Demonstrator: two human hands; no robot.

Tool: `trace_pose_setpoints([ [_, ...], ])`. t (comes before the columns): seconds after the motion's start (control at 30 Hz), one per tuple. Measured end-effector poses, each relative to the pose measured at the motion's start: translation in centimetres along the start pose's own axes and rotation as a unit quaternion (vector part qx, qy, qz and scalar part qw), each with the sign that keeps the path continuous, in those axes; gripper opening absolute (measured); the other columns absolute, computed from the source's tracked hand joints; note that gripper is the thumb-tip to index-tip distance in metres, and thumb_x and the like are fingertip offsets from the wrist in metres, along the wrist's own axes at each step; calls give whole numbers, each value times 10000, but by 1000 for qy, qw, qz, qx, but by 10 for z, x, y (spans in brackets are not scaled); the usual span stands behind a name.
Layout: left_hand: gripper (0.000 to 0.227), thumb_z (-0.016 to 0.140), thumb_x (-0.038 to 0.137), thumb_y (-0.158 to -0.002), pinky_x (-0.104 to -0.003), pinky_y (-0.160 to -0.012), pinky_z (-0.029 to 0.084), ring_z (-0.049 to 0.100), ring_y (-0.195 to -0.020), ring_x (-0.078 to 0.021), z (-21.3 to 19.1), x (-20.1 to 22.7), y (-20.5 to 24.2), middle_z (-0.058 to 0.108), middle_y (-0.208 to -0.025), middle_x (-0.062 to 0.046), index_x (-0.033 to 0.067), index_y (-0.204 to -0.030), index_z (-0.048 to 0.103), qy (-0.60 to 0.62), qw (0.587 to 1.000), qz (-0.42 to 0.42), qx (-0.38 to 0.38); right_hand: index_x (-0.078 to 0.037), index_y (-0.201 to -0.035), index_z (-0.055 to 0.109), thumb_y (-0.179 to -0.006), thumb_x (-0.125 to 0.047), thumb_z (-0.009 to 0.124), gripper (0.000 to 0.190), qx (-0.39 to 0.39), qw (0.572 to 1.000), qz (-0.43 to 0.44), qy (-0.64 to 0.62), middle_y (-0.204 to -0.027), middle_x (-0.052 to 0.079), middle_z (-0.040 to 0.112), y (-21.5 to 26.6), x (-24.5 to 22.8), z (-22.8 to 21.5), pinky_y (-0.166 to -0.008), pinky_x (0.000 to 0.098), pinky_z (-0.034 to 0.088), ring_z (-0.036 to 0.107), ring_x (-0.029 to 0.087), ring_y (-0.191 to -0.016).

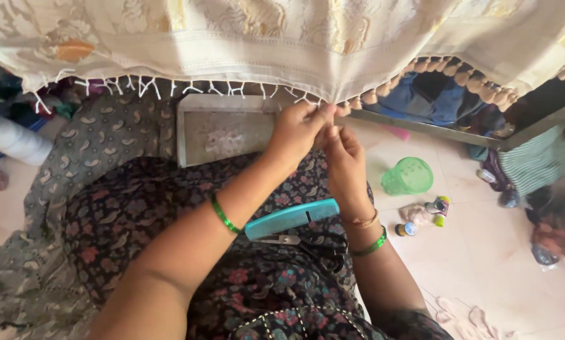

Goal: Tying and trimming decorative tassels on the edge of a saree.

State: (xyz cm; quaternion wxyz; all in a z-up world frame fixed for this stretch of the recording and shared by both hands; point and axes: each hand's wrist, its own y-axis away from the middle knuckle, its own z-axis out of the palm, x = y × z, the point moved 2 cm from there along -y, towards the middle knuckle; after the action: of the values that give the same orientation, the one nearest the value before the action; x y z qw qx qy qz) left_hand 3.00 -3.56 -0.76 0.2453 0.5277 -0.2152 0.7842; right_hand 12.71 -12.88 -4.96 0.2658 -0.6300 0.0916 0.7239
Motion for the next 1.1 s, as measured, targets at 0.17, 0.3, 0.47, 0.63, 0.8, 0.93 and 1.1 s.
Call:
trace_pose_setpoints([
  [0.17, 200, 678, 201, -1009, -297, -742, 530, 658, -810, -149, -2, -20, 23, 713, -879, -58, 15, -1007, 751, -144, 969, 196, 45, -71, -1226, 599, -988, -342, 504, 372, -6, 980, 100, -174, -1167, 13, 676, -25, -49, 22, -929, 308, 553, 625, 124, -1084],
  [0.3, 157, 718, 158, -947, -348, -836, 557, 706, -953, -264, -5, -15, 35, 728, -1028, -135, 13, -1006, 732, -252, 922, 276, 102, -33, -1253, 616, -1071, -218, 598, 261, -51, 966, 94, -234, -1099, 16, 640, -51, -14, 6, -810, 283, 477, 588, 117, -1006],
  [0.47, 222, 743, 193, -926, -359, -820, 553, 713, -931, -263, -17, 2, 24, 729, -988, -139, -12, -1008, 718, -251, 924, 276, 85, 9, -1158, 655, -1138, -208, 610, 223, -21, 982, 22, -187, -979, 40, 650, -39, 5, 9, -715, 264, 433, 538, 108, -777],
  [0.63, 227, 663, 226, -1010, -301, -785, 571, 742, -861, -175, -12, 4, 0, 759, -952, -62, 17, -1044, 745, -205, 954, 214, -50, 4, -1145, 646, -1122, -226, 503, 272, 8, 966, 37, -255, -1010, 26, 673, -12, -6, 24, -788, 251, 495, 622, 87, -863],
  [0.8, 256, 729, 216, -976, -251, -532, 365, 495, -631, -126, -10, -11, -6, 631, -752, -42, -8, -1087, 782, 72, 985, -124, -94, 1, -1095, 644, -1157, -237, 487, 291, -77, 975, 10, -208, -916, 63, 675, -8, -8, 5, -788, 313, 563, 652, 153, -815],
  [0.93, 279, 729, 244, -981, -258, -549, 456, 591, -629, -122, -12, -28, -18, 690, -749, -47, -29, -1014, 777, 106, 987, -58, -102, -5, -1034, 637, -1109, -223, 512, 263, -16, 999, 26, -40, -898, 47, 669, -8, -10, -13, -791, 319, 602, 676, 142, -815],
  [1.1, 212, 748, 216, -939, -236, -746, 522, 664, -744, -61, -14, -21, -22, 762, -767, 25, 10, -919, 795, 2, 998, 17, -65, 40, -1072, 635, -1094, -151, 582, 200, 15, 965, -154, 212, -937, 75, 713, -18, -39, -21, -791, 285, 577, 686, 140, -846],
])
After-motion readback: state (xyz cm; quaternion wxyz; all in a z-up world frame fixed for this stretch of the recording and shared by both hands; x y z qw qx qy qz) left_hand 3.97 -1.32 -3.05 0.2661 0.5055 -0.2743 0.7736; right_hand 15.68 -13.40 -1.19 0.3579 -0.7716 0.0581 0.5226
